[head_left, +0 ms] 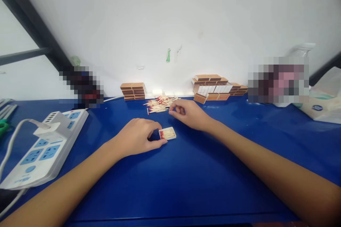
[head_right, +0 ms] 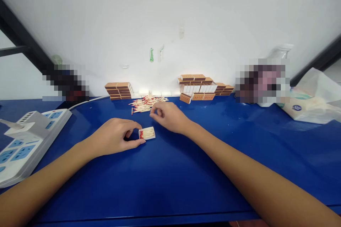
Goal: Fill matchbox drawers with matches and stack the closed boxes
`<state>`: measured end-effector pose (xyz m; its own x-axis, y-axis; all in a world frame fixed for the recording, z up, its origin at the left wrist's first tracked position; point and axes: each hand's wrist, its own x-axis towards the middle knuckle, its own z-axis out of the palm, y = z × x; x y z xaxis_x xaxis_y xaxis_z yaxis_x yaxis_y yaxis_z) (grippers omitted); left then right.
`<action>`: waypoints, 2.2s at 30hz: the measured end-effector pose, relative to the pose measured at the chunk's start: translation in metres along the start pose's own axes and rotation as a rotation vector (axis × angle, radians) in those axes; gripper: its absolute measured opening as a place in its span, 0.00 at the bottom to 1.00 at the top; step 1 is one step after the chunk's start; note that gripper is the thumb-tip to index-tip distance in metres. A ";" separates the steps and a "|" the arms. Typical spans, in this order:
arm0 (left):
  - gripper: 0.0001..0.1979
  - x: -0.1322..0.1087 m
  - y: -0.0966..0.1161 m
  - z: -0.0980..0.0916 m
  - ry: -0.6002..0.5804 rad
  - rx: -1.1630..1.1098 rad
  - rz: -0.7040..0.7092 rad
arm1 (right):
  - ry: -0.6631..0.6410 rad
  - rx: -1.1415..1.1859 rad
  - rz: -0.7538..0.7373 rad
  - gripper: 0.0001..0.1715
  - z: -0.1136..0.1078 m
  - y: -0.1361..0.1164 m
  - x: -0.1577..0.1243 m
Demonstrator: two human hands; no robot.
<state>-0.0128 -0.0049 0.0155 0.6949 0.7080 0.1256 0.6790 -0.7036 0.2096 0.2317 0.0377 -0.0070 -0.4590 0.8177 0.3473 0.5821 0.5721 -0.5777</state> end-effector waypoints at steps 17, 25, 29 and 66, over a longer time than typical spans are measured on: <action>0.15 0.001 0.000 -0.001 -0.013 -0.024 -0.011 | -0.096 -0.190 -0.033 0.06 0.020 0.013 0.041; 0.16 0.002 -0.004 -0.001 0.009 -0.010 -0.007 | -0.174 -0.273 0.058 0.06 0.000 0.009 0.021; 0.17 0.002 -0.007 0.002 0.048 0.002 -0.017 | -0.155 -0.212 0.048 0.09 -0.015 -0.003 0.003; 0.18 0.001 -0.010 0.004 0.043 0.024 -0.003 | -0.331 -0.069 0.007 0.04 -0.014 -0.033 -0.013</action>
<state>-0.0183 0.0027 0.0098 0.6825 0.7116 0.1666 0.6867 -0.7024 0.1871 0.2277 0.0095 0.0174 -0.6412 0.7634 0.0781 0.6250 0.5786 -0.5240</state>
